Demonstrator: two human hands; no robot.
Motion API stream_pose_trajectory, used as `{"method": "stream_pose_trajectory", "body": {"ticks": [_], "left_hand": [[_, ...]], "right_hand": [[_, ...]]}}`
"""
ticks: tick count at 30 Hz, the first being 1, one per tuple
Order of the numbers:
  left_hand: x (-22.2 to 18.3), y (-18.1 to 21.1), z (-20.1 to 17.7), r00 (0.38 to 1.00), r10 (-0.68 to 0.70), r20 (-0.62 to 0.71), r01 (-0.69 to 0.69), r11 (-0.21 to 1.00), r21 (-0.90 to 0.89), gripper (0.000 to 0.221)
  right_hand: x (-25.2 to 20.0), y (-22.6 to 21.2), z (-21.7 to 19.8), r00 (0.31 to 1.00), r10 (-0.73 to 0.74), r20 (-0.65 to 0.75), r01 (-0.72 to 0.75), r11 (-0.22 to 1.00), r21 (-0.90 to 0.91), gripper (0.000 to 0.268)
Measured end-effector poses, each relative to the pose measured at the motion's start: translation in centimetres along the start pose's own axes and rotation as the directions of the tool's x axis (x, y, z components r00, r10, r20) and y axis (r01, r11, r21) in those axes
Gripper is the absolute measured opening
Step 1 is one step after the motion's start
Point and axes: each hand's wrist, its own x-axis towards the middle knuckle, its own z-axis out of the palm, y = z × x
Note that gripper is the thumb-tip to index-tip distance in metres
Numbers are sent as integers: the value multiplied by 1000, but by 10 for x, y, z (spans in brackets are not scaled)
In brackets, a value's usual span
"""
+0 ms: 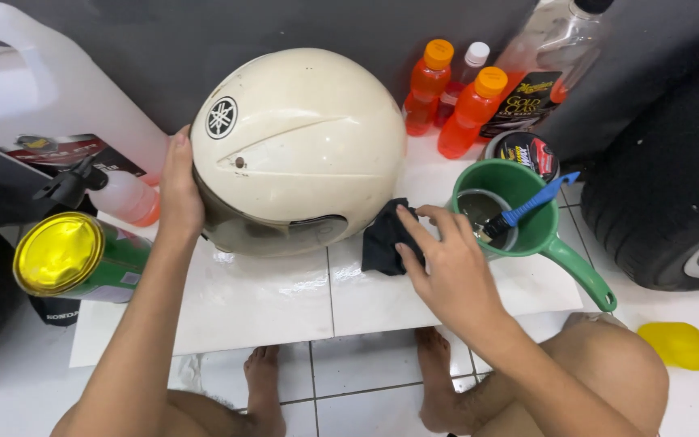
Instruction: The person cleans a white motorcycle helmet placed on a tiled surface. They first wipe the helmet with a black cloth, then use a blue brush dipped in a green cup to scrub the surface.
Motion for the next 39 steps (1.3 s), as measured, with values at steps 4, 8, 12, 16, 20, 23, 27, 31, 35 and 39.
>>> {"method": "stream_pose_trajectory", "body": {"ticks": [4, 8, 12, 16, 20, 23, 27, 31, 35, 39], "left_hand": [[-2, 8, 4, 1000, 18, 3, -18, 1000, -11, 56], [5, -6, 4, 999, 36, 11, -34, 990, -137, 51], [5, -4, 8, 1000, 12, 5, -11, 980, -201, 49], [4, -6, 10, 1000, -17, 18, 21, 959, -283, 48], [1, 0, 11, 997, -77, 27, 82, 949, -303, 48], [0, 3, 12, 996, -84, 29, 89, 942, -325, 47], [-1, 8, 13, 989, -145, 21, 144, 935, -325, 45], [0, 5, 12, 988, -155, 15, 151, 925, -349, 46], [0, 7, 14, 990, -142, 23, 142, 927, -346, 46], [1, 3, 12, 994, -110, 17, 109, 932, -345, 47]], "right_hand": [[2, 49, -35, 963, -41, -266, 15, 995, -101, 28], [6, 102, -55, 931, 262, -254, -335, 889, -310, 66], [9, 137, -38, 908, 410, -93, -420, 887, -191, 62], [15, 125, -35, 931, 326, -165, -340, 938, -63, 45], [22, 114, -32, 923, 385, 14, -375, 891, 256, 19], [27, 100, -35, 911, 388, 140, -412, 856, 312, 7], [28, 79, -54, 956, 290, -43, -226, 823, 521, 4], [28, 78, -63, 960, 191, -203, -69, 868, 491, 2], [28, 73, -71, 909, 343, -237, -148, 797, 586, 4], [28, 70, -74, 911, 318, -263, -115, 808, 578, 8]]}}
